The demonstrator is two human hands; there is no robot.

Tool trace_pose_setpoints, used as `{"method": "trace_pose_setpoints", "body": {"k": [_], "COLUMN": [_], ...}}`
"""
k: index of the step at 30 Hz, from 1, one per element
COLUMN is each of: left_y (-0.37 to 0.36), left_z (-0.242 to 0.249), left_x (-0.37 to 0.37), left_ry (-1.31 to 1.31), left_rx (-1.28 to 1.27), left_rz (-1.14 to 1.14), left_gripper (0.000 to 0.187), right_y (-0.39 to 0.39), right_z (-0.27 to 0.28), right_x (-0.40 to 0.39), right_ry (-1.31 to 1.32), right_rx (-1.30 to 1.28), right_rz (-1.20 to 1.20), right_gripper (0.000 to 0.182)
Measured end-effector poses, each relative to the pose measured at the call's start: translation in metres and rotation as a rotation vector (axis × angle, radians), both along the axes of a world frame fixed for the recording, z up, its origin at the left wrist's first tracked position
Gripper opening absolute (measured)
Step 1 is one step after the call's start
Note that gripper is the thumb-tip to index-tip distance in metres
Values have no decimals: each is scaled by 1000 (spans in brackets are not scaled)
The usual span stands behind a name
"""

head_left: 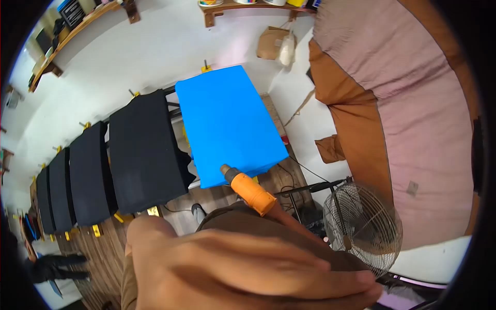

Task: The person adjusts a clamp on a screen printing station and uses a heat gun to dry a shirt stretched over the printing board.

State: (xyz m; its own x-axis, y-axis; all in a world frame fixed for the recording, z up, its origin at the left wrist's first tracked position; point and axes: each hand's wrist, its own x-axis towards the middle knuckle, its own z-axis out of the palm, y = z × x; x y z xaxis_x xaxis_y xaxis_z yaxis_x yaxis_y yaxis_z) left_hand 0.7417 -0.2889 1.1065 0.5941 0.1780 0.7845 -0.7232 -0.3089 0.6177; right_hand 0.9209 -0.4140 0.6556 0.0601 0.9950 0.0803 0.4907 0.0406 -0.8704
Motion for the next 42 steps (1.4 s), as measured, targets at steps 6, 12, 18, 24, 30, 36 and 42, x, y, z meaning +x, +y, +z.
{"method": "trace_pose_setpoints", "body": {"k": [6,12,18,24,30,36,42], "left_y": [-7,15,24,34,30,39,78], "left_z": [-34,-163,-409,-508,-530,-518,-496], "left_x": [44,44,17,36,52,58,62], "left_ry": [-48,219,997,1079,1024,1064,1269], "left_rx": [-119,-55,92,745,902,805,277], "left_rz": [-213,209,828,824,953,891,687], "left_gripper": [72,38,12,30,33,20,28], "right_y": [11,-11,-41,-43,-49,-55,-51], "right_z": [-4,-27,-8,7,8,1,-5], "right_x": [44,64,76,61,44,40,37], "right_ry": [-55,-70,559,708,750,492,551], "right_rx": [121,202,-234,-118,-270,-169,-159], "right_rz": [-74,-198,-503,-654,-694,-571,-571], "right_gripper": [40,40,21,23,20,26,27]}}
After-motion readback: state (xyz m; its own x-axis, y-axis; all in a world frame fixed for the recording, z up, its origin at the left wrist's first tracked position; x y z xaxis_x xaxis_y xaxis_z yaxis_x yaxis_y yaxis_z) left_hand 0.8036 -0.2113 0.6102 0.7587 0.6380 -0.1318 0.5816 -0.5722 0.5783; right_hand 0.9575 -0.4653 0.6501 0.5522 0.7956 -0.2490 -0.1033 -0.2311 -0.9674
